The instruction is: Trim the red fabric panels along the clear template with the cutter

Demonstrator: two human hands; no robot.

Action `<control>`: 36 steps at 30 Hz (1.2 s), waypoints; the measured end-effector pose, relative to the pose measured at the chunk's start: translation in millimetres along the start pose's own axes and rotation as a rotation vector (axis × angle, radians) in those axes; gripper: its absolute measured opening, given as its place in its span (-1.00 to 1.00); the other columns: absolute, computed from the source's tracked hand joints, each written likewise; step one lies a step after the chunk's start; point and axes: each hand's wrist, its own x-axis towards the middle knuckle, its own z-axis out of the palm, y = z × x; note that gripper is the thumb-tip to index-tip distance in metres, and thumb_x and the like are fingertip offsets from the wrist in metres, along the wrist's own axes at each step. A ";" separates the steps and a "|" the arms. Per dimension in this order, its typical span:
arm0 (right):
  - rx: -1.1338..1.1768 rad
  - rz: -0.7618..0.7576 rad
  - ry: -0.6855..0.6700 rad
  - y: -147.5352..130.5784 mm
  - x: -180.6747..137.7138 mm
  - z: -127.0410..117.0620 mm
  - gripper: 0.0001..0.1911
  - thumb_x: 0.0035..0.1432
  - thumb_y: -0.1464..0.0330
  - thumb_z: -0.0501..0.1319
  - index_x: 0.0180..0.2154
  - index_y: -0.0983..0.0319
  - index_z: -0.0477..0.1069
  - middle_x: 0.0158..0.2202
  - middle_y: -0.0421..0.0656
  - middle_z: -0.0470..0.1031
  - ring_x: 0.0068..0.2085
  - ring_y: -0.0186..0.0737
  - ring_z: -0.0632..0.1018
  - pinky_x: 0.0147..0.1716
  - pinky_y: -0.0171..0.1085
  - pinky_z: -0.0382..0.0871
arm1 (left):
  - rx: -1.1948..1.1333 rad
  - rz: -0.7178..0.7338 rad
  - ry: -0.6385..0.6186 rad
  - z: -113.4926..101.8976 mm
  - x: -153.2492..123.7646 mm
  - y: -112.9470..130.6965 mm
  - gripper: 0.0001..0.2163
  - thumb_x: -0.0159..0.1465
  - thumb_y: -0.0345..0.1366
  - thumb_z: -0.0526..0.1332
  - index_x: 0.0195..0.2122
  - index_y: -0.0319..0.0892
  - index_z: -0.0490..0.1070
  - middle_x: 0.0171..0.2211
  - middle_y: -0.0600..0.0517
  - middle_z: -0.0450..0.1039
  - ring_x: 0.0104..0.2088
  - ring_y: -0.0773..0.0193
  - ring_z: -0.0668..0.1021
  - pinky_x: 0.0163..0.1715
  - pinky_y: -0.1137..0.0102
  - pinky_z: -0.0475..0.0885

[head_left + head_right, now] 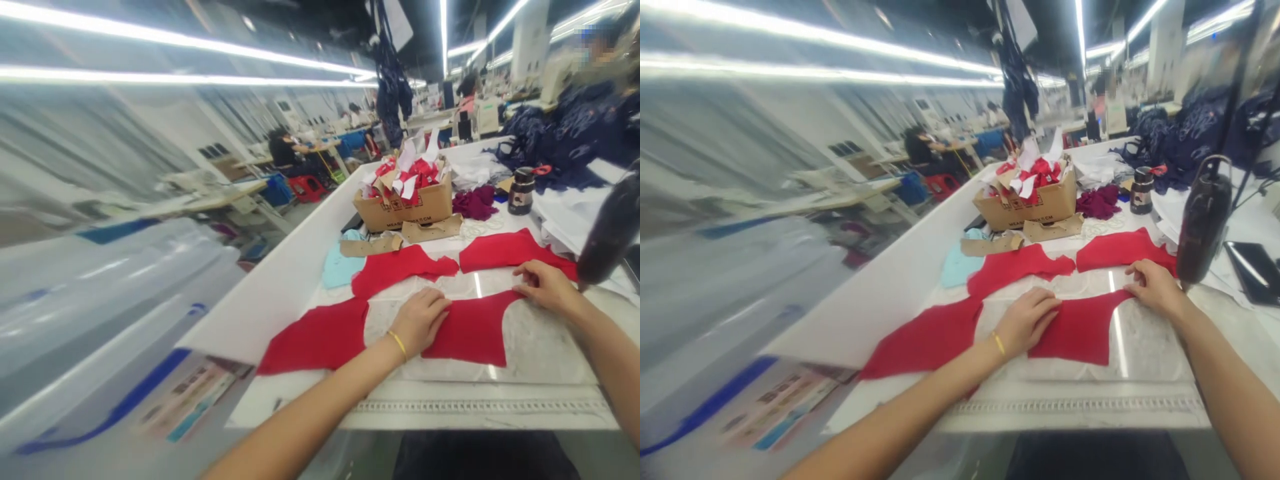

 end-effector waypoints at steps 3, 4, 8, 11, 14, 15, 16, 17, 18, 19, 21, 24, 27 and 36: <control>-0.003 -0.012 0.039 -0.3 0.3 1.9 -0.85 -0.01 0.31 0.36 -0.32 0.17 0.54 -0.44 -0.19 0.49 -0.46 -0.25 0.46 -0.42 -0.26 0.37 | 0.048 -0.061 -0.049 4.8 27.8 -21.5 -0.80 0.39 -0.42 0.14 -0.05 -0.17 0.53 -0.12 -0.15 0.52 -0.08 0.05 0.54 -0.06 0.16 0.54; -0.004 -0.012 0.046 0.0 0.4 2.7 -0.86 -0.01 0.31 0.36 -0.32 0.16 0.55 -0.44 -0.19 0.49 -0.46 -0.25 0.46 -0.42 -0.26 0.37 | 0.060 -0.083 -0.064 7.3 37.1 -27.8 -0.80 0.37 -0.43 0.16 -0.05 -0.17 0.54 -0.12 -0.14 0.51 -0.08 0.04 0.53 -0.06 0.16 0.53; -0.014 0.000 0.057 1.3 0.9 5.9 -0.86 0.00 0.30 0.35 -0.32 0.16 0.56 -0.44 -0.20 0.50 -0.49 -0.27 0.45 -0.45 -0.27 0.36 | 0.089 -0.158 -0.108 18.5 67.2 -44.0 -0.85 0.34 -0.42 0.22 -0.14 -0.18 0.57 -0.11 -0.14 0.51 -0.06 0.03 0.53 -0.04 0.17 0.51; -0.017 0.000 0.067 1.9 1.0 7.5 -0.85 0.01 0.30 0.34 -0.32 0.17 0.57 -0.42 -0.18 0.52 -0.50 -0.27 0.46 -0.45 -0.26 0.37 | 0.092 -0.202 -0.116 24.2 76.9 -47.9 -0.89 0.34 -0.43 0.23 -0.25 -0.21 0.57 -0.16 -0.14 0.50 -0.09 0.05 0.53 -0.07 0.19 0.50; -0.011 -0.007 0.081 0.9 0.8 9.1 -0.86 0.04 0.29 0.31 -0.31 0.18 0.57 -0.40 -0.16 0.54 -0.49 -0.26 0.46 -0.44 -0.25 0.38 | 0.079 -0.233 -0.103 24.5 76.1 -47.5 -0.90 0.35 -0.43 0.24 -0.29 -0.24 0.55 -0.22 -0.09 0.50 -0.14 0.10 0.54 -0.10 0.21 0.48; -0.007 -0.012 0.085 -0.2 0.9 10.0 -0.86 0.06 0.29 0.30 -0.31 0.18 0.56 -0.40 -0.16 0.55 -0.49 -0.26 0.46 -0.44 -0.25 0.38 | 0.070 -0.239 -0.094 23.5 74.4 -46.8 -0.90 0.35 -0.43 0.25 -0.30 -0.23 0.55 -0.24 -0.08 0.49 -0.15 0.11 0.53 -0.11 0.22 0.47; -0.003 -0.018 0.087 -2.0 1.1 11.2 -0.86 0.07 0.29 0.29 -0.30 0.18 0.56 -0.40 -0.16 0.55 -0.48 -0.25 0.46 -0.43 -0.25 0.39 | 0.060 -0.244 -0.084 22.0 72.2 -45.9 -0.89 0.34 -0.43 0.25 -0.32 -0.22 0.56 -0.26 -0.07 0.49 -0.17 0.12 0.53 -0.12 0.23 0.47; 0.001 -0.026 0.085 -4.6 1.5 12.7 -0.86 0.08 0.30 0.28 -0.30 0.18 0.55 -0.40 -0.15 0.55 -0.48 -0.25 0.47 -0.42 -0.25 0.40 | 0.049 -0.247 -0.072 20.2 69.8 -44.8 -0.88 0.34 -0.43 0.25 -0.33 -0.21 0.57 -0.27 -0.08 0.49 -0.18 0.11 0.53 -0.14 0.24 0.47; 0.006 -0.038 0.078 -8.1 2.1 14.6 -0.86 0.08 0.31 0.28 -0.29 0.19 0.55 -0.40 -0.15 0.56 -0.47 -0.24 0.47 -0.41 -0.24 0.40 | 0.038 -0.250 -0.061 18.2 67.4 -43.7 -0.87 0.34 -0.43 0.25 -0.33 -0.19 0.58 -0.28 -0.08 0.48 -0.18 0.11 0.53 -0.15 0.25 0.46; 0.010 -0.054 0.064 -12.4 3.0 16.8 -0.86 0.09 0.31 0.27 -0.29 0.19 0.55 -0.40 -0.16 0.56 -0.47 -0.25 0.47 -0.40 -0.24 0.41 | 0.027 -0.251 -0.050 16.2 65.2 -42.5 -0.86 0.34 -0.43 0.24 -0.33 -0.18 0.59 -0.29 -0.08 0.48 -0.19 0.11 0.53 -0.15 0.26 0.46; 0.017 -0.096 0.023 -23.3 5.4 22.2 -0.88 0.11 0.33 0.27 -0.29 0.18 0.55 -0.39 -0.17 0.56 -0.47 -0.26 0.47 -0.37 -0.25 0.42 | 0.007 -0.254 -0.032 12.6 61.4 -40.3 -0.86 0.34 -0.42 0.25 -0.32 -0.17 0.60 -0.29 -0.07 0.48 -0.19 0.11 0.53 -0.15 0.27 0.45; 0.024 -0.163 -0.037 -41.7 10.2 32.9 -0.90 0.11 0.38 0.27 -0.30 0.18 0.56 -0.36 -0.18 0.55 -0.47 -0.28 0.47 -0.34 -0.25 0.43 | -0.020 -0.254 -0.014 9.4 57.9 -38.1 -0.87 0.33 -0.42 0.26 -0.32 -0.17 0.60 -0.30 -0.06 0.48 -0.21 0.12 0.52 -0.16 0.27 0.43; 0.026 -0.212 -0.069 -57.5 15.6 46.8 -0.86 0.11 0.44 0.26 -0.26 0.19 0.56 -0.34 -0.18 0.53 -0.47 -0.30 0.47 -0.29 -0.25 0.44 | -0.052 -0.251 0.001 8.6 56.2 -36.6 -0.87 0.32 -0.43 0.26 -0.31 -0.17 0.60 -0.32 -0.05 0.47 -0.21 0.13 0.52 -0.14 0.27 0.43; 0.024 -0.311 -0.012 -78.9 30.8 88.8 -0.85 0.13 0.47 0.24 -0.29 0.17 0.57 -0.36 -0.19 0.44 -0.47 -0.29 0.42 -0.39 -0.29 0.37 | -0.173 -0.219 0.076 -3.4 50.8 -23.1 -0.90 0.26 -0.47 0.30 -0.32 -0.18 0.60 -0.32 -0.05 0.48 -0.22 0.12 0.54 -0.15 0.25 0.47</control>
